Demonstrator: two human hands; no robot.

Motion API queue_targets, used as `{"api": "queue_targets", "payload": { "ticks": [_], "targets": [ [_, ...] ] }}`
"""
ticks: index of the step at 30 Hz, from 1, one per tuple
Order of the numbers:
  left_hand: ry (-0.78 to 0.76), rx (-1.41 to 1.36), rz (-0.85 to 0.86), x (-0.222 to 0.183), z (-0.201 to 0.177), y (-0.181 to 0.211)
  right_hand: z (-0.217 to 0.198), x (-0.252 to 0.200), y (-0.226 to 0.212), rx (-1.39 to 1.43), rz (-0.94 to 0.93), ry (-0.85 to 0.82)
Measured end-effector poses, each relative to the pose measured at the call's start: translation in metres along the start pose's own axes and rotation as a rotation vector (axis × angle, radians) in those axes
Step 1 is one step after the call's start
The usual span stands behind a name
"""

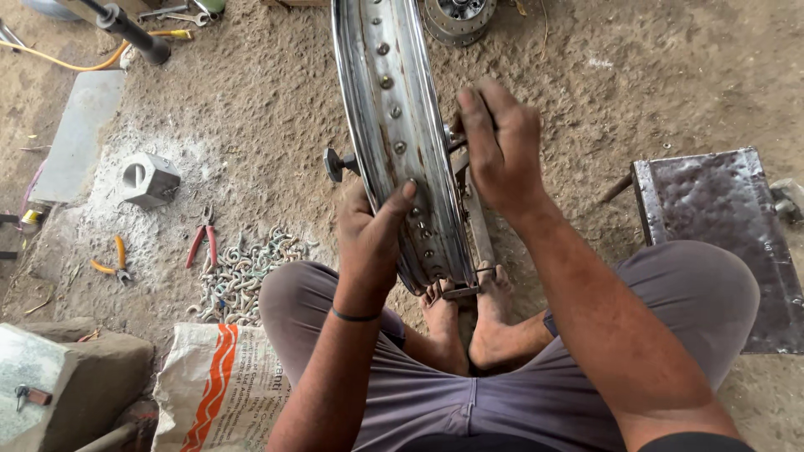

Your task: The person sits on the ground and uses a wrench to tighten the nuts on a bicycle wheel mounted on a truing stand. They repeatedly rotate the wheel and adjust the nuts to align the rim.

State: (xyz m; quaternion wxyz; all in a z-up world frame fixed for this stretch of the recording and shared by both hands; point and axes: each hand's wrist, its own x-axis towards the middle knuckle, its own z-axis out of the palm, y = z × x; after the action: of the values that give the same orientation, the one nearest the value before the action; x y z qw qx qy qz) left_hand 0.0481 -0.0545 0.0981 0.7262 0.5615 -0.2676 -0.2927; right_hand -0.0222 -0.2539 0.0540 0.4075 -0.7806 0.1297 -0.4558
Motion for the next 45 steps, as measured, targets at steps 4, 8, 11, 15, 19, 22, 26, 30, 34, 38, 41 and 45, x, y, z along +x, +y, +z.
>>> {"api": "queue_targets", "payload": {
  "ticks": [4, 8, 11, 15, 19, 22, 26, 30, 34, 38, 41, 45],
  "targets": [
    [0.023, -0.143, -0.030, -0.011, 0.001, -0.013, 0.016, 0.037, -0.011, 0.067, -0.020, -0.042],
    [-0.002, -0.129, 0.016, -0.010, 0.002, -0.011, 0.012, 0.037, -0.021, 0.005, 0.001, -0.057],
    [0.036, 0.024, 0.044, -0.005, 0.001, -0.005, -0.002, 0.022, -0.012, 0.072, -0.102, -0.101],
    [0.076, 0.004, 0.075, 0.003, 0.004, -0.001, -0.015, 0.014, 0.009, -0.031, -0.120, -0.138],
    [0.056, -0.032, 0.079, 0.005, 0.007, 0.008, -0.004, -0.015, -0.012, 0.138, 0.038, 0.012],
    [0.087, 0.062, 0.081, 0.006, 0.005, 0.008, 0.007, -0.070, -0.031, -0.104, 0.109, 0.078],
    [0.075, -0.068, 0.040, 0.012, 0.006, 0.008, 0.006, -0.096, -0.017, 0.129, 0.162, -0.057],
    [0.108, 0.132, 0.055, 0.009, 0.004, 0.009, -0.023, -0.063, -0.008, -0.134, 0.299, -0.063],
    [0.164, 0.297, 0.384, -0.006, 0.009, -0.005, -0.050, -0.051, -0.029, -0.062, 0.441, -0.134],
    [0.166, 0.498, 0.439, -0.018, 0.006, -0.023, -0.042, -0.074, -0.038, -0.054, 0.375, -0.367],
    [0.127, 0.326, 0.168, -0.010, 0.002, -0.017, -0.030, -0.067, -0.031, -0.162, 0.215, -0.405],
    [0.041, 0.099, -0.055, -0.007, 0.001, -0.008, -0.046, -0.056, -0.034, -0.175, 0.271, -0.472]
  ]
}}
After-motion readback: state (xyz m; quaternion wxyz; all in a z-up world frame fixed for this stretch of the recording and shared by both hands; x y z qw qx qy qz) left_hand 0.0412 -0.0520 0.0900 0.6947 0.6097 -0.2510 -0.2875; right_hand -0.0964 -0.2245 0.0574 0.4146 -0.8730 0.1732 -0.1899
